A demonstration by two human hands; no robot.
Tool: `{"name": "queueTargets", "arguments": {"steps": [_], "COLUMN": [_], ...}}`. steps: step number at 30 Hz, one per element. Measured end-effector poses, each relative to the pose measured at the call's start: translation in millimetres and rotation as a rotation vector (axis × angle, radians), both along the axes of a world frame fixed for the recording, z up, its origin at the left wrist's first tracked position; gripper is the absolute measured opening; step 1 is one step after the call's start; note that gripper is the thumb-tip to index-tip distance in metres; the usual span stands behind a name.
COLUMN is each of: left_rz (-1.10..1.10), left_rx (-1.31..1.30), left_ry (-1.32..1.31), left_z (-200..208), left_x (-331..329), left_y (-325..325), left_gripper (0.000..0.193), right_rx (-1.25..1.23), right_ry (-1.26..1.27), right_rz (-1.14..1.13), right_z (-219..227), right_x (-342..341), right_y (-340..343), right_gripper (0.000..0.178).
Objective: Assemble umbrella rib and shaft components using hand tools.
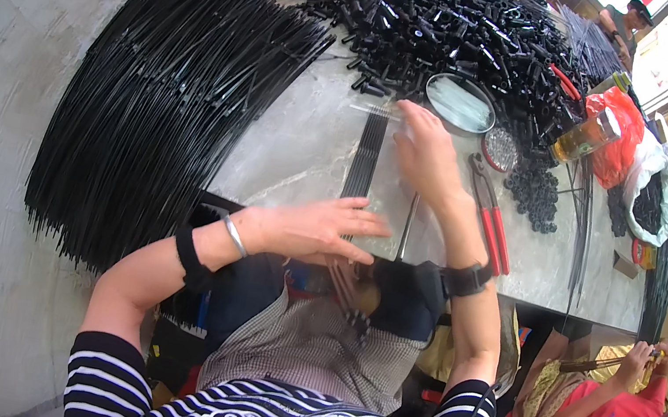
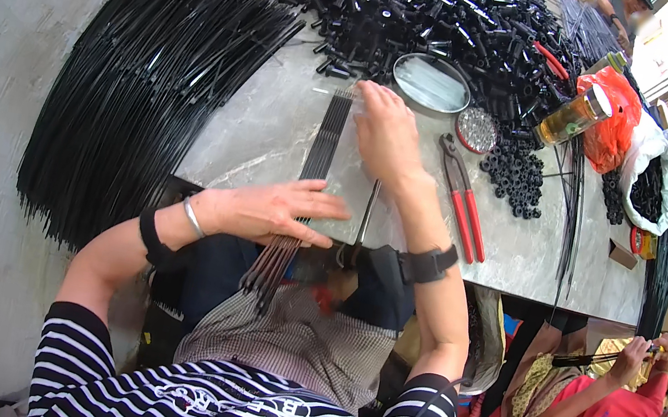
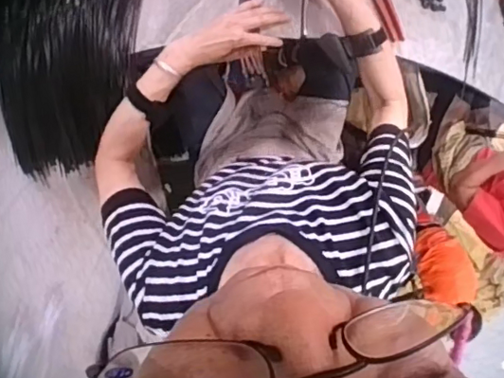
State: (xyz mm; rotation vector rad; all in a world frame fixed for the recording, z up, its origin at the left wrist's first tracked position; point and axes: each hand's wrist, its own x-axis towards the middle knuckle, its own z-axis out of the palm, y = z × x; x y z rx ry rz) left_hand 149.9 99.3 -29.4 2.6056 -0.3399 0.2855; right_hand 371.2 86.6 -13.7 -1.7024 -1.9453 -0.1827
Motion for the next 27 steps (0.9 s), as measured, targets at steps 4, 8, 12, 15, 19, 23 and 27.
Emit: {"name": "queueTargets", "arguments": {"steps": [4, 8, 12, 15, 19, 23, 27], "left_rz": [0.008, 0.008, 0.015, 0.0, 0.04, 0.068, 0.128], "left_rx": [0.063, -0.064, -0.08, -0.024, 0.012, 0.052, 0.0], "left_ry": [-0.006, -0.009, 0.03, -0.028, -0.043, -0.163, 0.051], "left_z": [3.1, 7.5, 13.3, 7.4, -3.9, -3.4, 2.7], "left_x": [-5.4, -3.2, -1.7, -5.5, -6.0, -10.7, -14.0], "left_y": [2.4, 1.0, -0.6, -0.5, 1.1, -4.3, -6.5], "left_gripper": [0.041, 0.032, 0.059, 0.055, 0.039, 0.028, 0.027], "right_rx": [-0.412, -0.42, -0.169, -0.046, -0.052, -0.142, 0.009], "right_ry": [1.149, 1.103, 0.447, 0.451, 0.647, 0.773, 0.716], "right_rz": [0.517, 0.659, 0.216, 0.203, 0.208, 0.195, 0.248], "right_z": [59.1, 59.0, 37.6, 54.4, 92.9, 115.4, 109.9], "right_x": [-17.7, -54.5, -99.7, -112.3, -121.9, -130.1, -129.2], "right_y": [-67.2, -130.5, -138.7, -141.4, -155.6, -163.4, -158.0], "right_gripper": [0.068, 0.09, 0.033, 0.019, 0.021, 0.022, 0.02]}}
